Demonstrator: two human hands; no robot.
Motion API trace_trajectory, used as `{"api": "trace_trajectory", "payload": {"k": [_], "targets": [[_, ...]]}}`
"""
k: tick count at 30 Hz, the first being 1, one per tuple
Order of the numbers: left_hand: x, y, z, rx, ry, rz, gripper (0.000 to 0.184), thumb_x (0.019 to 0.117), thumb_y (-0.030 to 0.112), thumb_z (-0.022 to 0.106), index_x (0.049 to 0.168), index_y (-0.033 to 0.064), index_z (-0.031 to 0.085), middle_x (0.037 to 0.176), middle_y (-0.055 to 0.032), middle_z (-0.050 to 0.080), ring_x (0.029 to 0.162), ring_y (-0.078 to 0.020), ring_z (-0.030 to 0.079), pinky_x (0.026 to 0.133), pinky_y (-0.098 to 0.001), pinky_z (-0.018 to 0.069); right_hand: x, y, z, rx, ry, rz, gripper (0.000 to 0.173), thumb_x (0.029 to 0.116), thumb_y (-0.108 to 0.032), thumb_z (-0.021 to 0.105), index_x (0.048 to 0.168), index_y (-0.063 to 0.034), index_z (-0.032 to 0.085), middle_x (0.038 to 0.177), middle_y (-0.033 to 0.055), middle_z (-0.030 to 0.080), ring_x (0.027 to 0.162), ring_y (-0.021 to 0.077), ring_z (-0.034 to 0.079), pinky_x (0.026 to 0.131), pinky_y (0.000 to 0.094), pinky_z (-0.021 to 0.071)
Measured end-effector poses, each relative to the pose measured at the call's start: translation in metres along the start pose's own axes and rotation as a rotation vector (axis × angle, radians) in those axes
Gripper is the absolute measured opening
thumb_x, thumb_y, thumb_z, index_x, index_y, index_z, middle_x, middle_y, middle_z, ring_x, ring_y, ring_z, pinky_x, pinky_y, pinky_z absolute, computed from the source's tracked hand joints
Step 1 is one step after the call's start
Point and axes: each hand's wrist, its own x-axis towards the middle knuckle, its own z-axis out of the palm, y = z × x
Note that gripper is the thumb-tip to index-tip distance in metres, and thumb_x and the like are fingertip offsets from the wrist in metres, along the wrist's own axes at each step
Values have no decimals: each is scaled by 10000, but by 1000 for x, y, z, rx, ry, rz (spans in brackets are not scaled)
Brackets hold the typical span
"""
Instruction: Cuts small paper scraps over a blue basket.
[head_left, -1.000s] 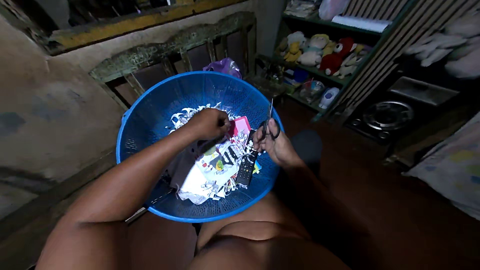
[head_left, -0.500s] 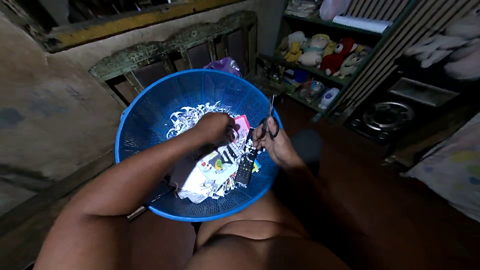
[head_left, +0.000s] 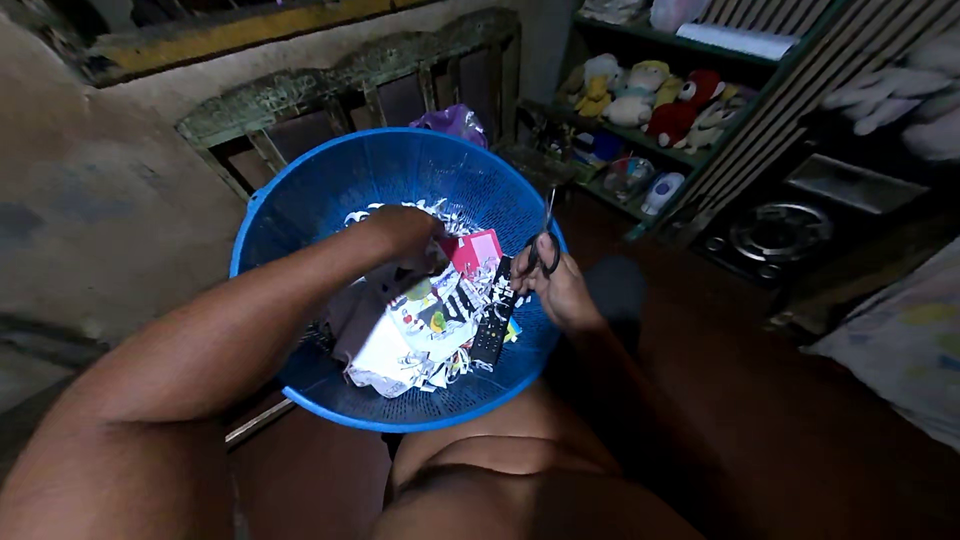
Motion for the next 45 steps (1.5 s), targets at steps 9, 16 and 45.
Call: {"api": "trace_trajectory", "payload": {"k": [9, 16, 45], "targets": [[-29, 14, 9, 137, -238, 199, 1148, 595, 691, 888, 1562, 257, 448, 1608, -116, 381, 1466, -386, 351, 1073, -657, 384, 15, -8, 13, -129, 38, -4, 598, 1036, -657, 353, 1015, -133, 639, 886, 28, 646, 740, 143, 636, 651, 301, 564], [-19, 3, 45, 81, -101, 233, 990, 692, 615, 881, 1545, 309, 480, 1609, -77, 389, 1467, -349, 361, 1061, -637, 403, -1, 10, 1, -114, 36, 78, 654, 1014, -712, 319, 1009, -141, 640, 890, 41, 644, 701, 147, 624, 610, 299, 552], [10, 5, 50, 134, 189, 317, 184, 946, 412, 663, 1043, 299, 771, 1121, -35, 706, 1075, -314, 645, 856, -580, 510, 5, 21, -5, -72, -27, 44, 634, 1045, -657, 312, 974, -112, 629, 891, 58, 643, 713, 162, 629, 620, 319, 558]]}}
